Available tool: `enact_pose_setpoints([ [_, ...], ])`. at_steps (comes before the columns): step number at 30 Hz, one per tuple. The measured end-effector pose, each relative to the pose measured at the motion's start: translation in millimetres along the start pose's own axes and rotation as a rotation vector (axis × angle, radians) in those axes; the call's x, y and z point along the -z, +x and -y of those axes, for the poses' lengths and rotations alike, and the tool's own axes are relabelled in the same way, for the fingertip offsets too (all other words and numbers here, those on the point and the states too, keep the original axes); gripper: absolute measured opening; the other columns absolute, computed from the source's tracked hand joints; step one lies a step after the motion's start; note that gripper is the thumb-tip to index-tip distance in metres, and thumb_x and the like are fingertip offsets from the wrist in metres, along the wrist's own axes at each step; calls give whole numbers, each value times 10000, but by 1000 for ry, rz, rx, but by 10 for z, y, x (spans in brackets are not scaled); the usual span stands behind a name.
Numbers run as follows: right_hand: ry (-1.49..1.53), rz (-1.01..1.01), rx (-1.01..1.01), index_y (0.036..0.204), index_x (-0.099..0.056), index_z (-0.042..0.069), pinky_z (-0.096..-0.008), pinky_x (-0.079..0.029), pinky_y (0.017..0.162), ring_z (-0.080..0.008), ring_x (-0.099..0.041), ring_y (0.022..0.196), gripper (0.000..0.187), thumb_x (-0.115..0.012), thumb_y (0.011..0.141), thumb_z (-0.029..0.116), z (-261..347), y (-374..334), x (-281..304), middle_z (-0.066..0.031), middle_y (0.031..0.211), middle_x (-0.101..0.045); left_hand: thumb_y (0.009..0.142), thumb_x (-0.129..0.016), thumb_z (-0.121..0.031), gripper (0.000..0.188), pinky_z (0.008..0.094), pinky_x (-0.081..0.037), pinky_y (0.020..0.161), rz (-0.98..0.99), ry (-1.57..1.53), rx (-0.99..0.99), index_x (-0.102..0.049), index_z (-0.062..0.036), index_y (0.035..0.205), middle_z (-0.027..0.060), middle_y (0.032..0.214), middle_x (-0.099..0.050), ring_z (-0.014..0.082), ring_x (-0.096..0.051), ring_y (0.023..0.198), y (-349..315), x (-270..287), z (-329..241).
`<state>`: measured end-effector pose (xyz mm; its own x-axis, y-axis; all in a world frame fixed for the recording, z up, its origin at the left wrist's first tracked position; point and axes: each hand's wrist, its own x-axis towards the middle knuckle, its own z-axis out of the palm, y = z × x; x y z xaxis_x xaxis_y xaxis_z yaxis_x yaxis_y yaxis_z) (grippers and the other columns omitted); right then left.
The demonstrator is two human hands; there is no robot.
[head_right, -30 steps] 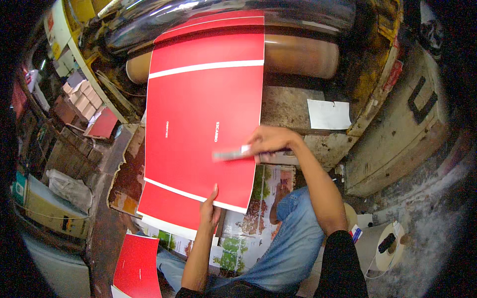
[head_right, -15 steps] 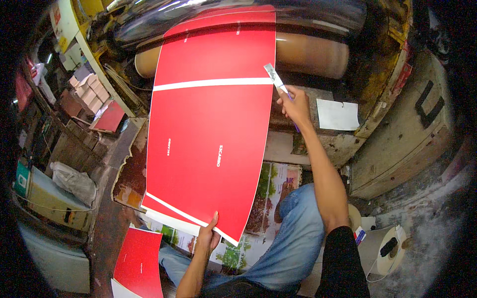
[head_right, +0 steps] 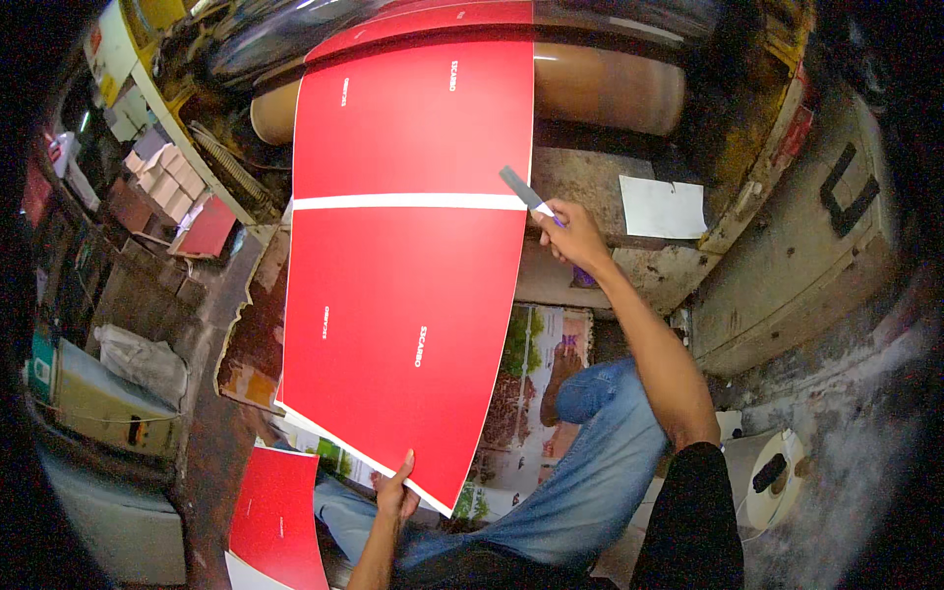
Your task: The person cuts printed sheets coming off a roller machine using a utility knife and stacks the cut sheets.
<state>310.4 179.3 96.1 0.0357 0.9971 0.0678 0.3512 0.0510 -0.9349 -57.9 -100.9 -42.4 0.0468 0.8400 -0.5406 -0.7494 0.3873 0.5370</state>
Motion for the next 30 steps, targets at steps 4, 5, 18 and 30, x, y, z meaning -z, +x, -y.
enact_pose_setpoints([
  [4, 2, 99, -12, 977, -587, 41, -238, -389, 395, -73, -493, 430, 240, -546, 965, 278, -197, -129, 3, -13, 616, -576, 873, -649, -24, 552, 493, -472, 999, -47, 64, -52, -374, -27, 1352, 158, 1295, -514, 311, -542, 1168, -191, 57, -24],
  [5, 33, 42, -14, 968, -583, 41, -237, -390, 397, -75, -493, 430, 240, -536, 971, 276, -204, -197, -88, -14, 612, -573, 888, -620, -4, 516, 470, -482, 994, -32, 26, -18, -382, -15, 1346, 164, 1286, -523, 293, -550, 1164, -220, 123, -28],
  [18, -812, -350, 720, 1156, -609, 130, -336, -546, 616, -233, -627, 768, 439, -719, 732, 116, 72, -639, -66, -111, 1130, -585, 871, -653, -86, 569, 538, -439, 1014, -79, 16, 6, -369, 20, 1353, 218, 1299, -509, 356, -528, 1192, -934, 729, -184],
  [30, -478, 239, 758, 992, -725, 78, -290, -511, 596, -248, -669, 692, 479, -540, 588, -102, 558, -406, -364, -118, 796, -692, 871, -642, -2, 629, 398, -499, 961, -156, 323, 89, -323, -66, 1409, 123, 1303, -538, 217, -537, 1187, -1432, 1576, -541],
])
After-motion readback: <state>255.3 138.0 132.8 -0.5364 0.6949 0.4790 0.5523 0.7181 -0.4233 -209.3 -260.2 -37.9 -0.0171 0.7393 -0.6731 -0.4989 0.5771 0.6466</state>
